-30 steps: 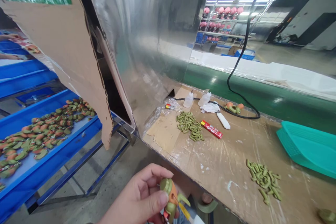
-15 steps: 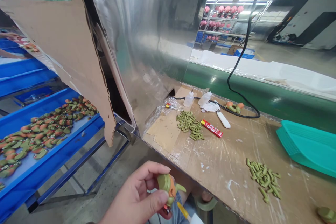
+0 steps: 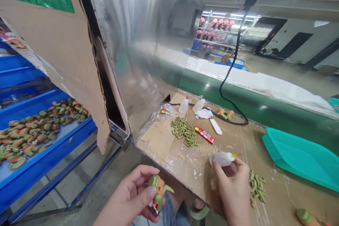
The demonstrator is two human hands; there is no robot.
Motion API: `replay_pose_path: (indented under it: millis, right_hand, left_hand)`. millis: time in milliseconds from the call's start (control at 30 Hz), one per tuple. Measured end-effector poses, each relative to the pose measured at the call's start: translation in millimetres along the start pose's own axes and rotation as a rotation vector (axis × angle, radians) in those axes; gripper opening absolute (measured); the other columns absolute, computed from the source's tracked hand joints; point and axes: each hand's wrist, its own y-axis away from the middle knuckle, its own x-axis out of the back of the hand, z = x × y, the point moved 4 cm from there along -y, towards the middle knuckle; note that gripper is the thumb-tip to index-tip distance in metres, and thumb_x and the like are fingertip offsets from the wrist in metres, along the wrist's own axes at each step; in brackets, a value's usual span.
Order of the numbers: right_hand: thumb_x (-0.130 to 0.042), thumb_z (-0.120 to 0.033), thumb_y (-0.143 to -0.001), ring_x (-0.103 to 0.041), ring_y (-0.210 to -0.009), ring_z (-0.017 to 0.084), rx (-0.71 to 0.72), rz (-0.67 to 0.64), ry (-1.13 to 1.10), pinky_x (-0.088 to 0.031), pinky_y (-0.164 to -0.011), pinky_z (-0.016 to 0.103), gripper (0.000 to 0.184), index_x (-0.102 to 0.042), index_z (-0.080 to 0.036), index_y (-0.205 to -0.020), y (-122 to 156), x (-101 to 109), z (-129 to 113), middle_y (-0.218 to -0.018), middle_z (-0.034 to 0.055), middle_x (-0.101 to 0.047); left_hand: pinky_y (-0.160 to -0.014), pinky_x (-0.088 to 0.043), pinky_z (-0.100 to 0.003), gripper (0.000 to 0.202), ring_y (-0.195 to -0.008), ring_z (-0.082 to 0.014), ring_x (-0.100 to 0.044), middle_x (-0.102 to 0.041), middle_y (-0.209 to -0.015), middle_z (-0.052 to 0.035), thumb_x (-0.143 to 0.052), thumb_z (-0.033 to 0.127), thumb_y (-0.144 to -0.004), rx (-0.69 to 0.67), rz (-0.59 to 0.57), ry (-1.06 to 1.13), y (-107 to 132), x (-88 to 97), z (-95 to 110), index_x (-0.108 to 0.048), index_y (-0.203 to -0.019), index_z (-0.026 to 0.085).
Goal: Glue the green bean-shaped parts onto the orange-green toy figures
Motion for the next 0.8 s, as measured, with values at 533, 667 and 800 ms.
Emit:
replay_pose_path:
  millis: [533,667,800]
  right_hand:
    - [-0.044,-0.028,-0.084,-0.048,-0.080,0.024,0.519,-0.279,0.494,-0.038,-0.074,0.040,0.020,-0.059,-0.018,-0.074,3,-90,-28,-0.077,0.0073,-0.052]
    - [-0.045,-0.031,-0.083,-0.052,-0.077,0.023,0.435,-0.408,0.378,-0.040,-0.072,0.037,0.018,-0.054,-0.020,-0.071,18,-76,-40,-0.075,0.0062,-0.056]
    - [-0.040,-0.041,-0.090,-0.058,-0.063,0.014,0.308,-0.530,0.150,-0.046,-0.059,0.025,0.022,-0.050,-0.022,-0.090,59,-59,-50,-0.072,-0.0003,-0.060]
  left_hand:
    - [-0.048,-0.054,-0.027,0.027,-0.060,-0.0149,-0.062,-0.065,-0.070,0.0016,-0.078,0.031,-0.068,-0.013,0.029,0.033,-1,1.4,5,-0.065,-0.090,0.020]
    - [-0.049,-0.054,-0.027,0.024,-0.062,-0.0150,-0.063,-0.066,-0.071,0.0018,-0.076,0.029,-0.071,-0.006,0.009,0.064,-3,3.6,5,-0.066,-0.091,0.021]
    - [-0.051,-0.055,-0.027,0.022,-0.067,-0.0171,-0.067,-0.067,-0.080,0.0006,-0.073,0.031,-0.074,0.048,-0.108,0.105,-6,0.0,4,-0.067,-0.094,0.023]
